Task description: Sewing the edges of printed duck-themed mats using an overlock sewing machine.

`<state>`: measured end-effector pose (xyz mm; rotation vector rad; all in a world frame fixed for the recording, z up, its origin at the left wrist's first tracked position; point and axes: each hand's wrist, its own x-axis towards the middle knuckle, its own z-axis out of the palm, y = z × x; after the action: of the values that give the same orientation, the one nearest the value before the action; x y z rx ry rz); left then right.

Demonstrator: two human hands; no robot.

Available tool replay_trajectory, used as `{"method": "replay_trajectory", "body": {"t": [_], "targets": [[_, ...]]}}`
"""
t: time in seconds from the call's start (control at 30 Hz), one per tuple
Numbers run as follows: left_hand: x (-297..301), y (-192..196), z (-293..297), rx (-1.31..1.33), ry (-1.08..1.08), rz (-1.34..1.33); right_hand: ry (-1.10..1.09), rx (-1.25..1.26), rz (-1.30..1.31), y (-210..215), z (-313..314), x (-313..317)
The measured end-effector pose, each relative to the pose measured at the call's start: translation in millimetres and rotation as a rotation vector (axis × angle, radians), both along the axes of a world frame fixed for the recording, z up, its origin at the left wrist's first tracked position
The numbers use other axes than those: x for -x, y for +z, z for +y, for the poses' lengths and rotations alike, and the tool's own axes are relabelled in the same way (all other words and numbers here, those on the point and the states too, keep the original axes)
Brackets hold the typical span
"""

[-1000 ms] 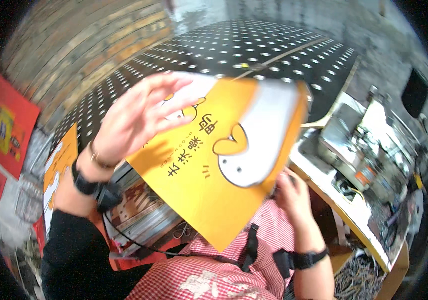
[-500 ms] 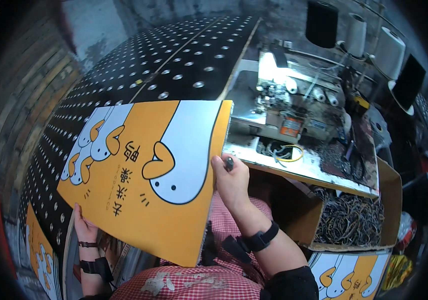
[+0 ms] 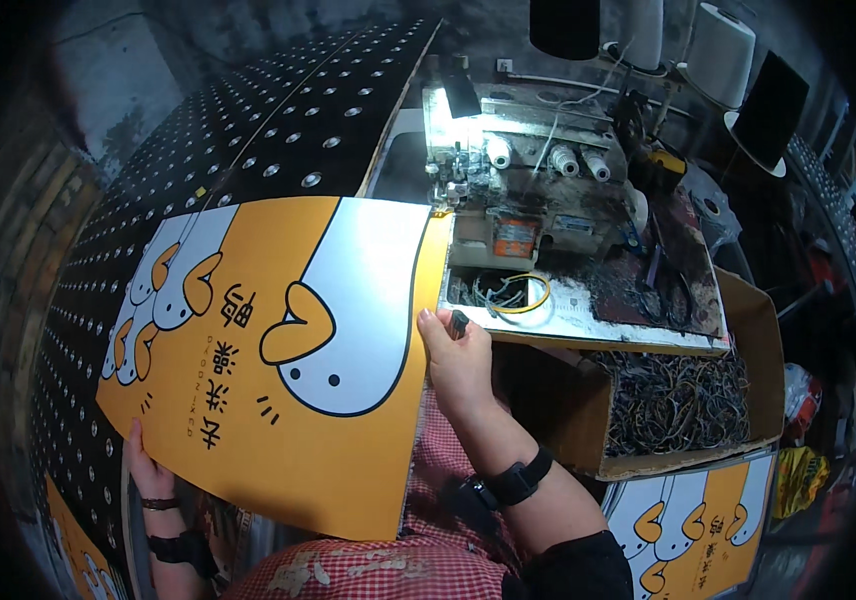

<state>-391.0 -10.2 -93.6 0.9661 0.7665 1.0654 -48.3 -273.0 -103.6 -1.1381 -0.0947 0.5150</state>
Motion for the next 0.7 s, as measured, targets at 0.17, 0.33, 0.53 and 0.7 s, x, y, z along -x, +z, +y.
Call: {"method": "replay_trajectory", "body": {"t": [0.17,0.33,0.53,0.7], "targets": [[20,-5,42,0.154,-0.062,-0.168,0.024,-0.028,-0.037,0,3,2],[1,3,61,0.154,-0.132,-0.171,0.111,0.115,-0.211,-3,-5,2],[-39,14,70,0.121,-0.179,-0.173,0.061,0.214,-0.343,-10,-21,22],[-70,18,88,0.117,-0.118,-0.137,0.065,0.196,-0.364,3,-31,34]]}}
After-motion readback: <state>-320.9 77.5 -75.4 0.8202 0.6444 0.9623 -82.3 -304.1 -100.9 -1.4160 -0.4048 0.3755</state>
